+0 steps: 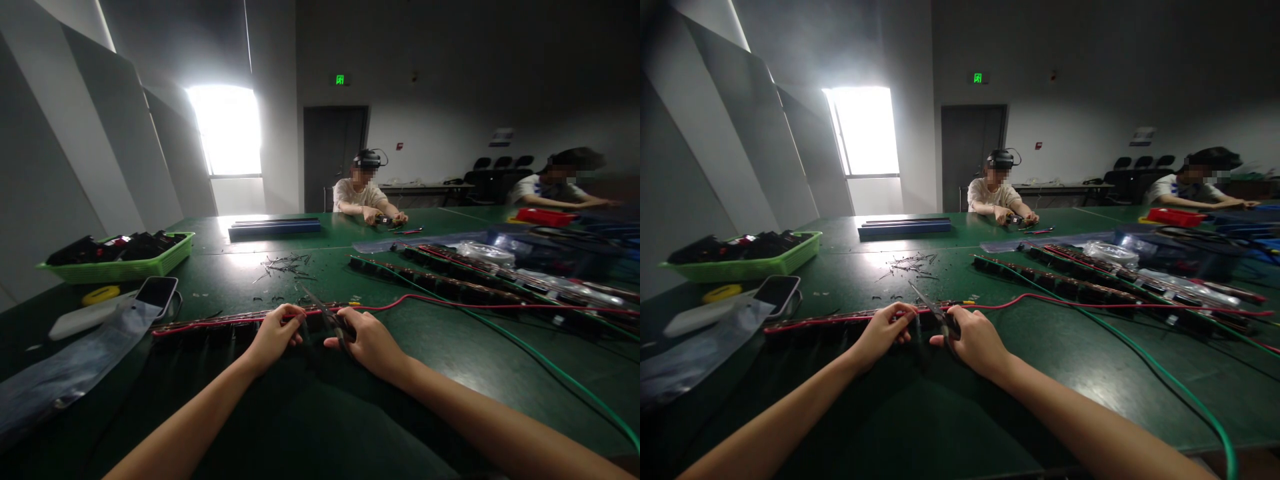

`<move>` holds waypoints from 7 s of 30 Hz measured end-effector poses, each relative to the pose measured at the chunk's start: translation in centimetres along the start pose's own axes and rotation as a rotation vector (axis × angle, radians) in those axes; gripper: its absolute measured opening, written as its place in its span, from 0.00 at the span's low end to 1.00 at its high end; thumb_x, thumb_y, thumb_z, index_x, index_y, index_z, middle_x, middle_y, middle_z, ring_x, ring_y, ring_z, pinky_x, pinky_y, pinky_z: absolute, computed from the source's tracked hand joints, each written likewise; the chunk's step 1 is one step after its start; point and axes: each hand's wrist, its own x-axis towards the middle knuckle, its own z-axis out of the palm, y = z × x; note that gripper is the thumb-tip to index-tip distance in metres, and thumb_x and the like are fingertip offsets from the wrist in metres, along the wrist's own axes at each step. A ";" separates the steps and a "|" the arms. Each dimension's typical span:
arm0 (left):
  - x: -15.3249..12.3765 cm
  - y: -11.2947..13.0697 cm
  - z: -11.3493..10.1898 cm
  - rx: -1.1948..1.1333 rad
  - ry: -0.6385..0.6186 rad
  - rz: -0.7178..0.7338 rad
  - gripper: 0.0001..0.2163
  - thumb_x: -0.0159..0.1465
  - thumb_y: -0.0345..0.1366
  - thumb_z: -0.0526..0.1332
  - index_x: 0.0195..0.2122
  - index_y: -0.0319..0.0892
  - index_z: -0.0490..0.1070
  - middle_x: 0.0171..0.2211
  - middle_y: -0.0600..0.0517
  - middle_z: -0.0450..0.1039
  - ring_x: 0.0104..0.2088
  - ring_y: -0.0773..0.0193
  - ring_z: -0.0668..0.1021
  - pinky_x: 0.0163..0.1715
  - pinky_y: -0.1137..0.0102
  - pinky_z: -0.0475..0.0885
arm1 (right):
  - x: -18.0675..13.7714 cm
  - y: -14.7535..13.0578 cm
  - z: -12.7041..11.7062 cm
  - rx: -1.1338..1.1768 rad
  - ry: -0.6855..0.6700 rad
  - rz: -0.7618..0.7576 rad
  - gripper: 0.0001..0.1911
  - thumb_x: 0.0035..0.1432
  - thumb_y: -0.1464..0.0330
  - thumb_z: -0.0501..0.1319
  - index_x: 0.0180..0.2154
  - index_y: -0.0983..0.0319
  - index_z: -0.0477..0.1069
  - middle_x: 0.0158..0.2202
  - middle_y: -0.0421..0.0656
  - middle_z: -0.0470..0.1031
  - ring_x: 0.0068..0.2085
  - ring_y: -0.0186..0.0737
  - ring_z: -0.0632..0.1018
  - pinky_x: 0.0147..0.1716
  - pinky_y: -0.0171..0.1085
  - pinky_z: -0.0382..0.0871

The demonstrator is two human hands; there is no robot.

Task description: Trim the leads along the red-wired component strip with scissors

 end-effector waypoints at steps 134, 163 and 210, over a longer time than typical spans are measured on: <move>-0.1 0.4 0.1 -0.017 0.020 -0.013 0.11 0.58 0.40 0.61 0.36 0.37 0.72 0.21 0.54 0.71 0.20 0.69 0.75 0.19 0.77 0.68 | -0.3 -0.2 0.5 -0.021 -0.066 -0.042 0.29 0.43 0.50 0.70 0.42 0.60 0.69 0.40 0.46 0.74 0.40 0.46 0.75 0.38 0.39 0.67; 0.0 0.1 0.1 0.028 0.006 -0.003 0.14 0.60 0.44 0.60 0.39 0.37 0.71 0.26 0.53 0.73 0.21 0.70 0.75 0.20 0.76 0.69 | 0.0 0.1 0.4 0.194 -0.053 -0.021 0.14 0.56 0.67 0.61 0.45 0.62 0.70 0.44 0.48 0.75 0.42 0.44 0.76 0.42 0.38 0.68; 0.0 0.2 0.1 0.010 0.015 -0.013 0.11 0.60 0.38 0.59 0.38 0.36 0.71 0.22 0.54 0.72 0.21 0.69 0.76 0.19 0.77 0.68 | -0.4 -0.5 0.3 0.054 -0.084 -0.069 0.22 0.50 0.60 0.66 0.46 0.63 0.69 0.42 0.47 0.73 0.41 0.44 0.74 0.42 0.39 0.66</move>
